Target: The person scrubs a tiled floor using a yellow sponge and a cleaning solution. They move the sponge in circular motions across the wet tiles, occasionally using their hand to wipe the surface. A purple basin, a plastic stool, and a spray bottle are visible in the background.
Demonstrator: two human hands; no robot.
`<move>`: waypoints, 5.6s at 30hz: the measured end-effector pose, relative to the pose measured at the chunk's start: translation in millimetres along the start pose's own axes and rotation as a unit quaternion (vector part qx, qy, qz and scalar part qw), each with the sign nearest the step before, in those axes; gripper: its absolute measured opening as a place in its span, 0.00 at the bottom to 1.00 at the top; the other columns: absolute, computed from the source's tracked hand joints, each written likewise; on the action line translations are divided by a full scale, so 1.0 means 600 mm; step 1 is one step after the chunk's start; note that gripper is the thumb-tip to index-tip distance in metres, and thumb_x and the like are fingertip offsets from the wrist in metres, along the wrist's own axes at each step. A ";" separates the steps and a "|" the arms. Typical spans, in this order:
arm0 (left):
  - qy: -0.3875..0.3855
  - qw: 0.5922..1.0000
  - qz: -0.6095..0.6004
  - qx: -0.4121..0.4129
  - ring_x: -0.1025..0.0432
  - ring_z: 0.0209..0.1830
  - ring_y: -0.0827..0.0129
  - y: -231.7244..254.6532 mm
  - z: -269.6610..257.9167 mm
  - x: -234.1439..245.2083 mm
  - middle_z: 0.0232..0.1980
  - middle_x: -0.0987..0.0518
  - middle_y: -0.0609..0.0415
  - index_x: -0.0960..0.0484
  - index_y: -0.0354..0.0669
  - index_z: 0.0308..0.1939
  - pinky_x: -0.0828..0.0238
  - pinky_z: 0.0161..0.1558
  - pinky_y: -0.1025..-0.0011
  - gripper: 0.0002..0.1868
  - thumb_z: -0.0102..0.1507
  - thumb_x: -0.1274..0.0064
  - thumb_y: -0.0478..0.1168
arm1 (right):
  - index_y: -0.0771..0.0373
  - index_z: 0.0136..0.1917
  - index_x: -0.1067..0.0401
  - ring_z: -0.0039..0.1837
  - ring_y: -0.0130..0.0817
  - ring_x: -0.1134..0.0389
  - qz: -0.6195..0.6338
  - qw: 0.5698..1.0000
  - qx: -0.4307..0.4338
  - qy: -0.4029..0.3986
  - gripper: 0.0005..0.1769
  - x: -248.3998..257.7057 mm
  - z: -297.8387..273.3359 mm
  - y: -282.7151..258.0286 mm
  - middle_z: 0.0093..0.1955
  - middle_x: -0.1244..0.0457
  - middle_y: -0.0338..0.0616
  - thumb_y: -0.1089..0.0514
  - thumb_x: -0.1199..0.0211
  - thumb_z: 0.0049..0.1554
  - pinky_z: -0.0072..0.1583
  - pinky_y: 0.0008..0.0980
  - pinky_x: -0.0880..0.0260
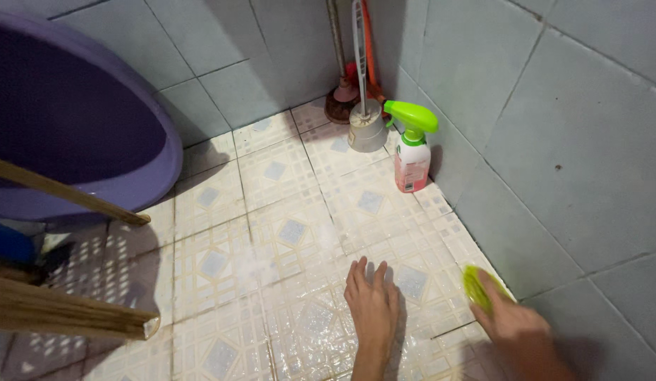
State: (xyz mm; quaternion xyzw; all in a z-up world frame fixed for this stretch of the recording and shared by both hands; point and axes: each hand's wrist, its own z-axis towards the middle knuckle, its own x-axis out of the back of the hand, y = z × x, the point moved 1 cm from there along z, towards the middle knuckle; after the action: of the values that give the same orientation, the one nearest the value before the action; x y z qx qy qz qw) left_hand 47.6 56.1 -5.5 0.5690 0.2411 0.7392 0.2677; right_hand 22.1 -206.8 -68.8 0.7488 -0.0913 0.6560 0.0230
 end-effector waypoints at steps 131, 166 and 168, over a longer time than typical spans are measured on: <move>0.196 0.980 0.005 0.040 0.32 0.62 0.36 -0.183 -0.166 -0.028 0.65 0.32 0.27 0.20 0.43 0.59 0.33 0.59 0.45 0.34 0.46 0.44 0.40 | 0.47 0.80 0.52 0.43 0.53 0.26 0.152 0.982 0.108 -0.022 0.41 0.018 0.196 -0.264 0.41 0.29 0.52 0.41 0.41 0.58 0.47 0.54 0.26; 0.039 0.987 0.147 0.058 0.46 0.73 0.40 -0.254 -0.182 -0.019 0.73 0.40 0.34 0.25 0.58 0.67 0.43 0.66 0.40 0.36 0.54 0.40 0.55 | 0.38 0.80 0.53 0.44 0.52 0.27 0.189 0.964 0.135 -0.128 0.40 0.022 0.022 -0.343 0.41 0.32 0.51 0.40 0.41 0.59 0.46 0.52 0.24; 0.008 0.984 0.163 0.072 0.47 0.73 0.40 -0.286 -0.186 -0.022 0.73 0.40 0.34 0.24 0.58 0.67 0.42 0.67 0.40 0.37 0.53 0.40 0.54 | 0.38 0.80 0.53 0.43 0.51 0.27 0.177 0.972 0.128 -0.092 0.41 0.031 0.045 -0.300 0.40 0.32 0.51 0.39 0.40 0.59 0.45 0.53 0.25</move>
State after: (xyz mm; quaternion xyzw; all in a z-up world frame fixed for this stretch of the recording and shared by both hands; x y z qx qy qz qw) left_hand -37.2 168.7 -154.8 0.6122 0.1998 0.7584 0.1006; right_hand 81.1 -36.1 -39.1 0.7744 -0.1390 0.5846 -0.1982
